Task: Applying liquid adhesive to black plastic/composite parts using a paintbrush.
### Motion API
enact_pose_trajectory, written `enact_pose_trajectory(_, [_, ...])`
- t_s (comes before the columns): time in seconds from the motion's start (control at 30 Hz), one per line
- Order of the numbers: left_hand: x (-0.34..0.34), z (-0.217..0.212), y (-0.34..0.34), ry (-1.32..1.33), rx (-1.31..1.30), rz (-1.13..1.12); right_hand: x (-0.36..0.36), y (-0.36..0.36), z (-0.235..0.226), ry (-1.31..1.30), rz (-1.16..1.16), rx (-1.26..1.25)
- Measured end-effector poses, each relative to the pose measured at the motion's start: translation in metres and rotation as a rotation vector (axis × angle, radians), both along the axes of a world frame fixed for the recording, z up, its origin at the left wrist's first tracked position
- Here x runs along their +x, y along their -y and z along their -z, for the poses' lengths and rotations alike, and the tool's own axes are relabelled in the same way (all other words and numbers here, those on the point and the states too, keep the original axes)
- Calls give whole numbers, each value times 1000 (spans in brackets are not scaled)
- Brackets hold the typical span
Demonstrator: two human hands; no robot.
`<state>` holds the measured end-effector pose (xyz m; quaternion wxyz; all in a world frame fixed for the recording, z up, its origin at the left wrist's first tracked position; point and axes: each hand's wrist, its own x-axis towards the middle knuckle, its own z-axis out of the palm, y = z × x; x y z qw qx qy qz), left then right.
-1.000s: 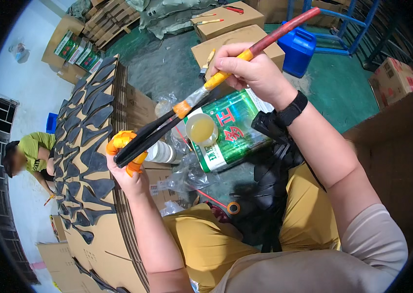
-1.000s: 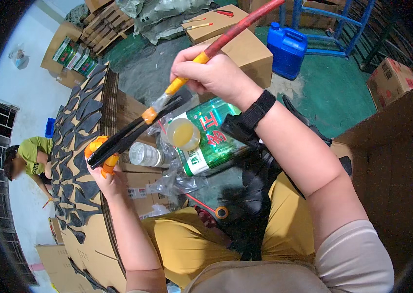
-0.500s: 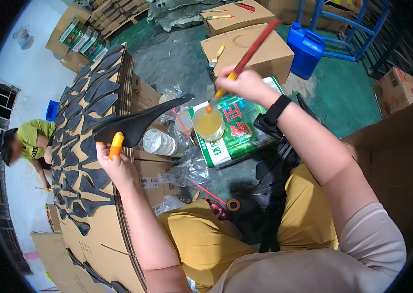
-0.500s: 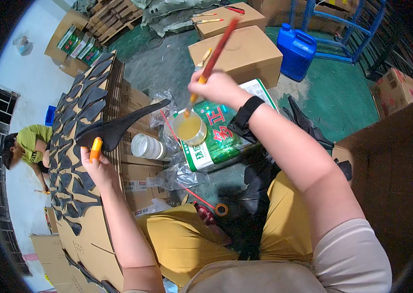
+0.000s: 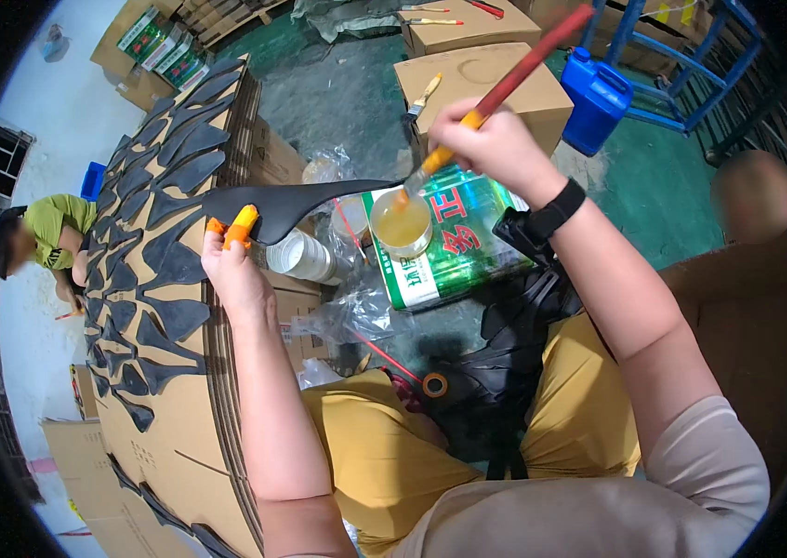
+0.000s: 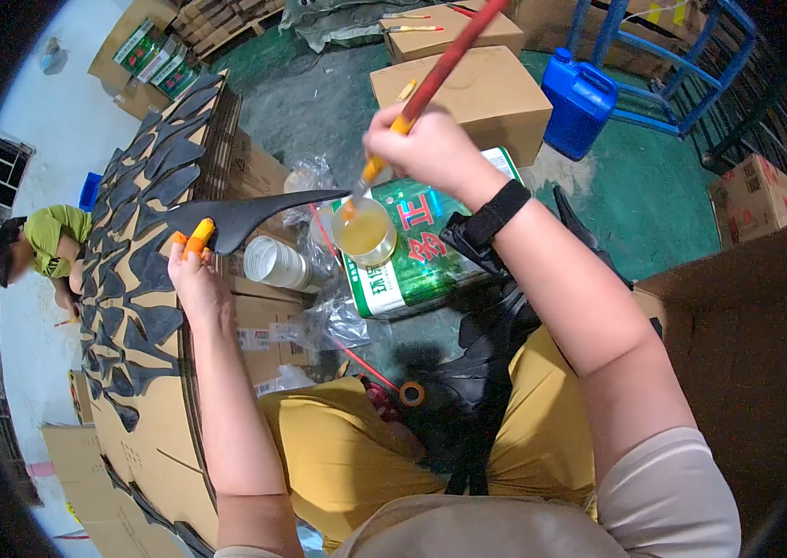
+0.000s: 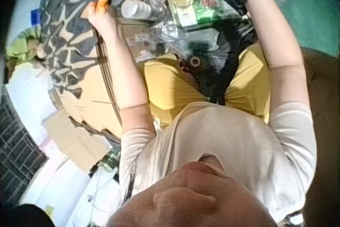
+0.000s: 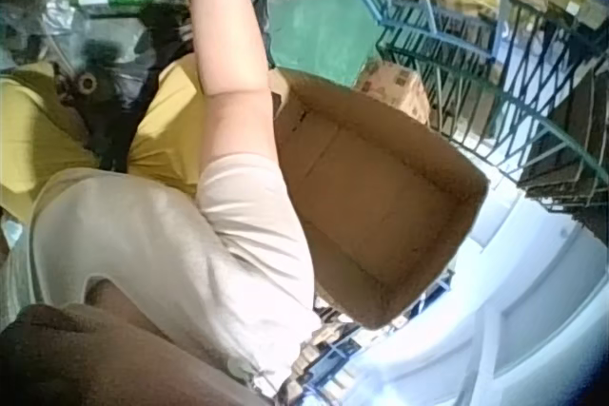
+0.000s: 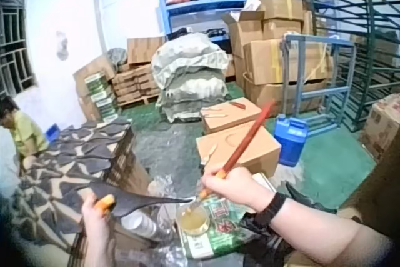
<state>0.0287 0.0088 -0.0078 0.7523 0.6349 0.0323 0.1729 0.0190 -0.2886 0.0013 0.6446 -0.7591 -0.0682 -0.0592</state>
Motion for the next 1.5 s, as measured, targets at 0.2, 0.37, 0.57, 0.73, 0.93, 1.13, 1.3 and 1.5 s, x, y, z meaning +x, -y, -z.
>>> enact_pose_trajectory(0.2, [-3,4,20,-51,61,74,-9,-19,-26,144,-13,253])
enact_pose_trajectory(0.37, [-4,3,29,-141,-78,78,-12,-36,-15,313,11,40])
enact_pose_trajectory(0.57, [1,8,3,-84,-92,101,-12,6,-12,322,164,-276])
enact_pose_trajectory(0.73, [-2,1,26,-125,-89,38,-20,-25,-26,288,96,49])
enact_pose_trajectory(0.93, [-3,8,22,-120,-90,132,-22,-43,-19,434,-1,-18])
enact_pose_trajectory(1.13, [-2,3,12,-49,-116,162,-18,6,-14,356,142,-255])
enact_pose_trajectory(1.3, [-8,3,29,-67,12,147,-29,-24,-33,264,33,139])
enact_pose_trajectory(1.5, [-10,1,28,-93,-64,137,-29,-26,-23,427,34,-109])
